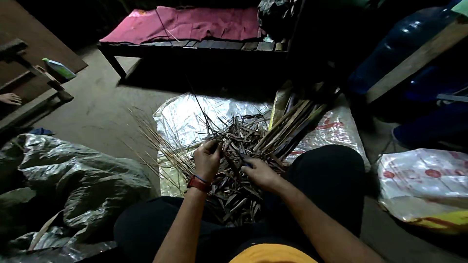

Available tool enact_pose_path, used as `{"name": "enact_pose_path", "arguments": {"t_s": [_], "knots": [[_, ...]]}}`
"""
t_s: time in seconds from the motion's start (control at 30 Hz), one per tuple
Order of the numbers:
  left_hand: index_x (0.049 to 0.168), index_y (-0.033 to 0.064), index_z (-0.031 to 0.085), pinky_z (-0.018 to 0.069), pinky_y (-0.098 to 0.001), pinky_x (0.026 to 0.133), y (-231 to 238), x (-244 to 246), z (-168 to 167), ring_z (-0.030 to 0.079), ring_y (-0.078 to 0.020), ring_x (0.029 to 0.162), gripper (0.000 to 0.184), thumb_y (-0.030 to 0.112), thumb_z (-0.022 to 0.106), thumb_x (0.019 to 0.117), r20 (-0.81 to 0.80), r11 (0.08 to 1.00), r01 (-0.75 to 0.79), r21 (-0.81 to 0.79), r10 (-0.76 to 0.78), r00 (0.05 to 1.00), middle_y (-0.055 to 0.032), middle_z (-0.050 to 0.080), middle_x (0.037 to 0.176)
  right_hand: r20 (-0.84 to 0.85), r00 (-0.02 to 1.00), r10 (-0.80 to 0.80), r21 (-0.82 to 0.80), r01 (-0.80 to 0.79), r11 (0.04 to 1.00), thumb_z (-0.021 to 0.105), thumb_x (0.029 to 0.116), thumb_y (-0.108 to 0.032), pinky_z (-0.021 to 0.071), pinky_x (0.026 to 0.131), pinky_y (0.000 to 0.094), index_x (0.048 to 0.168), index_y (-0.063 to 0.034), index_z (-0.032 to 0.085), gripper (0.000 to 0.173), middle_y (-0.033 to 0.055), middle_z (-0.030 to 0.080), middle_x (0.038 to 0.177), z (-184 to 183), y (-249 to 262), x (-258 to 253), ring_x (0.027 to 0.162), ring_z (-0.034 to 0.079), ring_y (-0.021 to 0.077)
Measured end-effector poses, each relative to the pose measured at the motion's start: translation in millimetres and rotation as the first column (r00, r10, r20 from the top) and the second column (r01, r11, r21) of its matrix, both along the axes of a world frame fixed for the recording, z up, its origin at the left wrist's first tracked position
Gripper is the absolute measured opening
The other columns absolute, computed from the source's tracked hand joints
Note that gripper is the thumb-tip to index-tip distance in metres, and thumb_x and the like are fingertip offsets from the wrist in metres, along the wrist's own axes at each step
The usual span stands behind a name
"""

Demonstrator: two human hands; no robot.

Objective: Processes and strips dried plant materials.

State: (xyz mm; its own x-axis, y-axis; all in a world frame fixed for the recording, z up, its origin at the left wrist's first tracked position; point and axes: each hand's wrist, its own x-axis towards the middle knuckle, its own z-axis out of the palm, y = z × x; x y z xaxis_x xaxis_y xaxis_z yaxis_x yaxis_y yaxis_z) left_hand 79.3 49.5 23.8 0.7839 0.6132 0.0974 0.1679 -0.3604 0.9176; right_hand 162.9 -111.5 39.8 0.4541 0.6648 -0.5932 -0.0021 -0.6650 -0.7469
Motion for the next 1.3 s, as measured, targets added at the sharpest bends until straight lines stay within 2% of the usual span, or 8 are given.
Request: {"name": "enact_pose_path", "arguments": {"t_s": [0.23,0.43,0.7,0.83,0.97,1.03,1.13,1.3], "knots": [[0.102,-0.0072,0.072,0.0574,-0.0259,0.073,-5,-4,-17,0.067,-0.0073,0.072,0.013,-0.001,0.066,0.0931,0.074,0.992,0.025,0.122,-0.034,0.997,-0.0124,0.073,0.088,0.131,0.977,0.170,-0.058,-0.164,0.985,0.036,0.1122,-0.015,0.0505,0.086,0.0421,0.120,0.0068,0.061,0.033,0.0195,0.062,0.102,24,24,-13,0.091,0.062,0.0264],[0.098,-0.0084,0.073,0.0575,-0.0214,0.073,-9,-9,-23,0.068,-0.0042,0.072,0.012,-0.001,0.067,0.0914,0.154,0.990,-0.028,0.136,0.007,0.988,-0.0119,0.073,0.087,0.203,0.952,0.230,-0.212,-0.187,0.959,0.037,0.1112,-0.012,0.0484,0.104,0.0499,0.138,0.0065,0.053,0.036,0.0269,0.063,0.127,25,39,-27,0.122,0.063,0.0372],[0.102,-0.0077,0.070,0.0598,-0.0226,0.070,20,-22,2,0.067,-0.0039,0.072,0.013,0.000,0.063,0.0949,0.265,0.985,-0.032,0.171,-0.014,0.964,-0.0062,0.071,0.088,-0.012,0.936,0.352,-0.514,-0.308,0.801,0.059,0.1013,-0.016,0.0464,0.106,0.0606,0.130,0.0098,0.060,0.038,0.0290,0.059,0.138,-67,20,-19,0.130,0.058,0.0418],[0.103,-0.0063,0.070,0.0594,-0.0219,0.068,34,-28,5,0.067,-0.0031,0.070,0.011,-0.001,0.064,0.0946,0.217,0.991,-0.020,0.136,-0.010,0.976,-0.0045,0.070,0.087,0.124,0.962,0.242,-0.354,-0.185,0.917,0.044,0.1087,-0.013,0.0464,0.106,0.0551,0.131,0.0103,0.058,0.035,0.0309,0.059,0.133,-22,33,-5,0.126,0.059,0.0408],[0.102,-0.0085,0.070,0.0600,-0.0220,0.071,27,-24,-4,0.068,-0.0025,0.071,0.012,-0.001,0.064,0.0939,0.207,0.990,0.006,0.141,-0.036,0.978,-0.0053,0.072,0.086,0.180,0.962,0.206,-0.088,-0.193,0.977,0.037,0.1120,-0.014,0.0506,0.095,0.0471,0.127,0.0071,0.060,0.035,0.0248,0.065,0.114,32,46,-13,0.105,0.065,0.0327],[0.101,-0.0087,0.070,0.0599,-0.0222,0.071,21,-20,-8,0.068,-0.0025,0.071,0.012,-0.001,0.065,0.0934,0.221,0.988,-0.002,0.157,-0.033,0.975,-0.0058,0.072,0.086,0.192,0.960,0.203,-0.071,-0.193,0.979,0.037,0.1119,-0.014,0.0500,0.099,0.0475,0.131,0.0062,0.059,0.035,0.0253,0.065,0.117,34,52,-20,0.110,0.065,0.0339],[0.098,-0.0091,0.070,0.0594,-0.0219,0.067,14,-15,-12,0.067,-0.0029,0.068,0.012,-0.001,0.064,0.0927,0.243,0.983,-0.054,0.173,0.011,0.970,-0.0065,0.071,0.083,0.173,0.961,0.217,-0.171,-0.188,0.967,0.039,0.1110,-0.014,0.0492,0.104,0.0523,0.139,0.0034,0.053,0.036,0.0267,0.063,0.129,9,57,-28,0.122,0.063,0.0385],[0.099,-0.0075,0.069,0.0595,-0.0215,0.064,24,-16,-3,0.066,-0.0020,0.065,0.013,0.002,0.061,0.0969,0.304,0.971,-0.135,0.198,0.070,0.950,-0.0017,0.070,0.078,-0.017,0.948,0.319,-0.439,-0.294,0.849,0.055,0.1031,-0.014,0.0464,0.106,0.0590,0.131,0.0084,0.060,0.037,0.0279,0.060,0.137,-83,33,-24,0.130,0.058,0.0413]]}}
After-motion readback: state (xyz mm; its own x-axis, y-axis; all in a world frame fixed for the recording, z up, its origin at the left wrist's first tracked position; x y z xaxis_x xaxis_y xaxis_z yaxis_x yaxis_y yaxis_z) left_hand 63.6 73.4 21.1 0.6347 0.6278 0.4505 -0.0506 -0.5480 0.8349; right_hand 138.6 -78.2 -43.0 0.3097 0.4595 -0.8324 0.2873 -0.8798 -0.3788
